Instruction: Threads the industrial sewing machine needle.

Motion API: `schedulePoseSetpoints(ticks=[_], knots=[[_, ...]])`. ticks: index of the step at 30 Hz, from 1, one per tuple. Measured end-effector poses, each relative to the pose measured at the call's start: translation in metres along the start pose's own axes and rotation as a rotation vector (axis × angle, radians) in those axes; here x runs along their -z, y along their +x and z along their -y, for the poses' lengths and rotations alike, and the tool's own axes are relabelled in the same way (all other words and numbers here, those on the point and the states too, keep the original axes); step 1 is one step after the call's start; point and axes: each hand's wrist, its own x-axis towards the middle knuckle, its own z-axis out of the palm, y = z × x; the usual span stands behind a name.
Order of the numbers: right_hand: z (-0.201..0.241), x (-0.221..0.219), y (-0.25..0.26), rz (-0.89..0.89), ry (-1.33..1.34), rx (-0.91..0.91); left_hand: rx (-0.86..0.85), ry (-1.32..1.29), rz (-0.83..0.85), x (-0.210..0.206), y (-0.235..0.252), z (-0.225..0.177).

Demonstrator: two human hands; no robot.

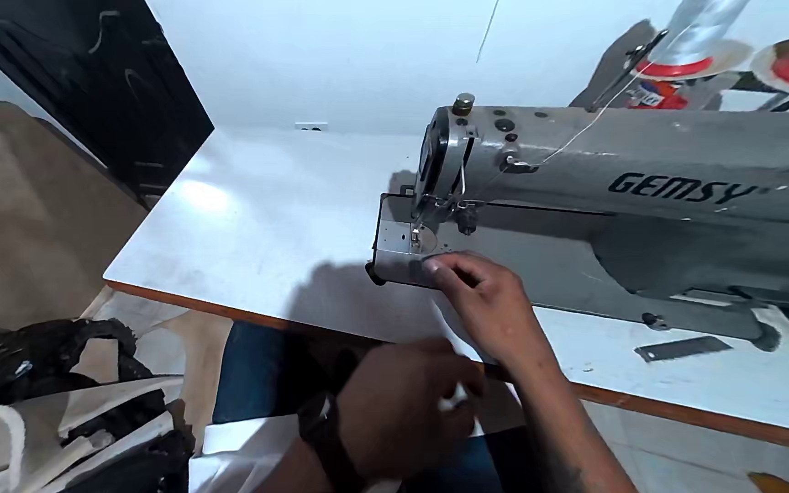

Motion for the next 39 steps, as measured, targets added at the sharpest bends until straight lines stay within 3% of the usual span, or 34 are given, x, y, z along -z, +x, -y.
schedulePoseSetpoints(ticks=[3, 5, 8, 11, 17, 21, 29, 33, 36, 39], knots=[[0.001, 0.007, -0.008, 0.053, -0.032, 0.004, -0.152, 0.048, 0.109, -0.024, -0.013, -0.012], [-0.003, 0.015, -0.016, 0.046, 0.001, 0.010, -0.121, -0.008, 0.080, -0.014, -0.010, -0.007], [-0.014, 0.022, -0.028, -0.030, 0.006, 0.018, 0.069, -0.120, -0.278, 0.023, 0.009, 0.022], [-0.018, 0.014, -0.029, -0.127, -0.023, 0.034, 0.174, 0.033, -0.658, 0.047, 0.056, 0.062], [-0.020, 0.003, -0.027, -0.212, -0.066, 0.075, 0.361, 0.144, -0.499, 0.063, 0.119, 0.076], [-0.021, 0.003, -0.031, -0.225, -0.069, 0.102, 0.269, 0.188, -0.606, 0.055, 0.121, 0.081], [-0.019, 0.003, -0.024, -0.200, -0.115, 0.056, 0.161, 0.090, -0.622, 0.052, 0.104, 0.088], [-0.013, -0.003, -0.004, -0.186, -0.221, 0.002, 0.097, -0.037, -0.589, 0.056, 0.102, 0.091], [-0.007, -0.012, 0.018, -0.190, -0.313, -0.004, 0.123, -0.125, -0.678, 0.058, 0.103, 0.092], [-0.002, -0.020, 0.044, -0.146, -0.398, -0.033, 0.135, -0.082, -0.677, 0.058, 0.107, 0.094]])
